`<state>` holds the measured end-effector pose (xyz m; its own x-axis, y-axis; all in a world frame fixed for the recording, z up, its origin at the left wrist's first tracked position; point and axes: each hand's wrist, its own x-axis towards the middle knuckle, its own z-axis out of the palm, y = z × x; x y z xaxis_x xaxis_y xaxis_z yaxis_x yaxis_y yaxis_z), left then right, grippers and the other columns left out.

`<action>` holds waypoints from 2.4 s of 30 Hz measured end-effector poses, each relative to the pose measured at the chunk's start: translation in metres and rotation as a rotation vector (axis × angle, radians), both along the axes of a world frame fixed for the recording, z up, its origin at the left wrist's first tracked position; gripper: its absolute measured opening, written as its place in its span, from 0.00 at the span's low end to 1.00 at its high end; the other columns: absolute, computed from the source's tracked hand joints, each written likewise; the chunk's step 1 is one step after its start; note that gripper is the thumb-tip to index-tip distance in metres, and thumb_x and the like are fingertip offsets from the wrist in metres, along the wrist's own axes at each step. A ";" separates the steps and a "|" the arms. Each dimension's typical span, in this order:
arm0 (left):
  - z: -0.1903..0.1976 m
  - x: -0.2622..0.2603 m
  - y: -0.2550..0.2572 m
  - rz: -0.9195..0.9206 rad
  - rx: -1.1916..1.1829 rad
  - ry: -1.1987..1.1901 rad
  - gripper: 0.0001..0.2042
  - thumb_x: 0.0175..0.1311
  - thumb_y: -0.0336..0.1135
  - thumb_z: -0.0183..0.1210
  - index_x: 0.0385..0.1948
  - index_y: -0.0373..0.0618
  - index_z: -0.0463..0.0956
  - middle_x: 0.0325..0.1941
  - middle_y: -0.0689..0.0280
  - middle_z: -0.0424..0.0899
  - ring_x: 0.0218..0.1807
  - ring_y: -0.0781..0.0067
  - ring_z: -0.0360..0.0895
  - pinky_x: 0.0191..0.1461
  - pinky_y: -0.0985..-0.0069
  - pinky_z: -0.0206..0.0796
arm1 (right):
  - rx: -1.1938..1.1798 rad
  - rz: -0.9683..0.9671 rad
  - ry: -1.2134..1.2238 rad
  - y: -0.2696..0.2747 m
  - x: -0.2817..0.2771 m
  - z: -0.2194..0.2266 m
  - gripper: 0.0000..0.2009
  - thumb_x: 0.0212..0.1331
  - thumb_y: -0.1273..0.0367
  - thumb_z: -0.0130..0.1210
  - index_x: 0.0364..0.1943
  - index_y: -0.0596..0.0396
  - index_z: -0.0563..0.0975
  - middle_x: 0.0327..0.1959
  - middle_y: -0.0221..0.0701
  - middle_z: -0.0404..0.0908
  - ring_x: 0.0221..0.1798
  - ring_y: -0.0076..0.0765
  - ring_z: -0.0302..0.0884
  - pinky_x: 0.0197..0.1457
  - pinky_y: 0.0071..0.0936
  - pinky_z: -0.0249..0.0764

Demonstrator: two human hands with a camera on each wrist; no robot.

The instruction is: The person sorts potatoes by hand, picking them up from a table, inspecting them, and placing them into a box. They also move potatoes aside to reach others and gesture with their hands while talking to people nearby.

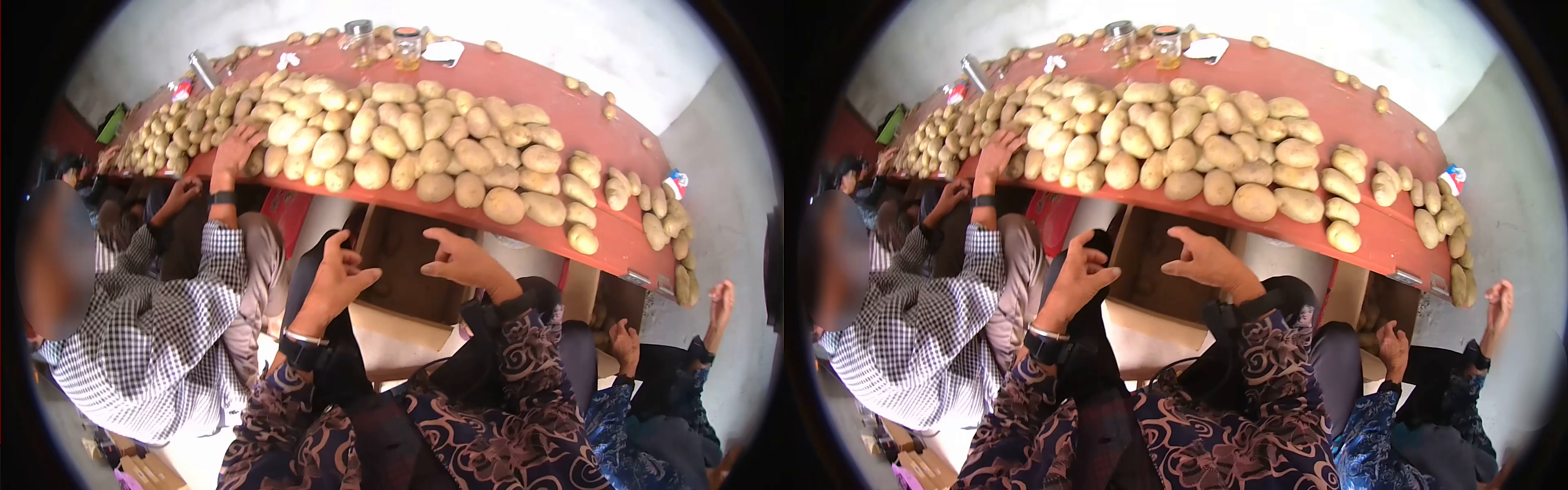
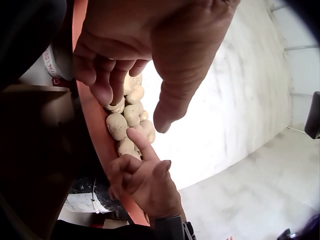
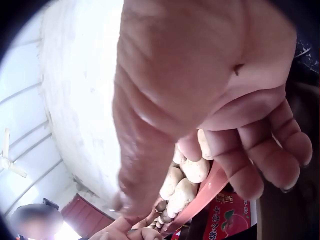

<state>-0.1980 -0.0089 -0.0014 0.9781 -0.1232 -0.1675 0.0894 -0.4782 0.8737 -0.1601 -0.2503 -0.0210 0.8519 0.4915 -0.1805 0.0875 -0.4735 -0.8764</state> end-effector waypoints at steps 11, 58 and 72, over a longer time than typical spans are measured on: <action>-0.006 -0.006 -0.027 0.166 -0.425 -0.154 0.41 0.52 0.22 0.55 0.63 0.43 0.31 0.48 0.53 0.69 0.43 0.70 0.73 0.43 0.80 0.67 | 0.492 -0.074 0.079 0.015 -0.007 0.009 0.53 0.41 0.64 0.66 0.65 0.55 0.36 0.26 0.31 0.72 0.30 0.21 0.69 0.36 0.18 0.68; -0.048 0.040 0.039 0.370 0.364 -0.553 0.05 0.51 0.32 0.57 0.29 0.44 0.75 0.18 0.61 0.77 0.21 0.62 0.75 0.26 0.70 0.66 | -0.337 -0.701 -0.907 -0.034 0.079 0.020 0.16 0.42 0.66 0.61 0.39 0.52 0.74 0.41 0.40 0.71 0.45 0.48 0.69 0.44 0.37 0.68; -0.044 0.043 0.040 0.350 0.391 -0.521 0.05 0.52 0.32 0.56 0.28 0.44 0.75 0.18 0.61 0.76 0.21 0.63 0.75 0.27 0.71 0.65 | -0.543 -0.565 -0.623 -0.044 0.110 0.017 0.31 0.33 0.58 0.64 0.48 0.50 0.72 0.56 0.46 0.59 0.55 0.53 0.60 0.57 0.39 0.62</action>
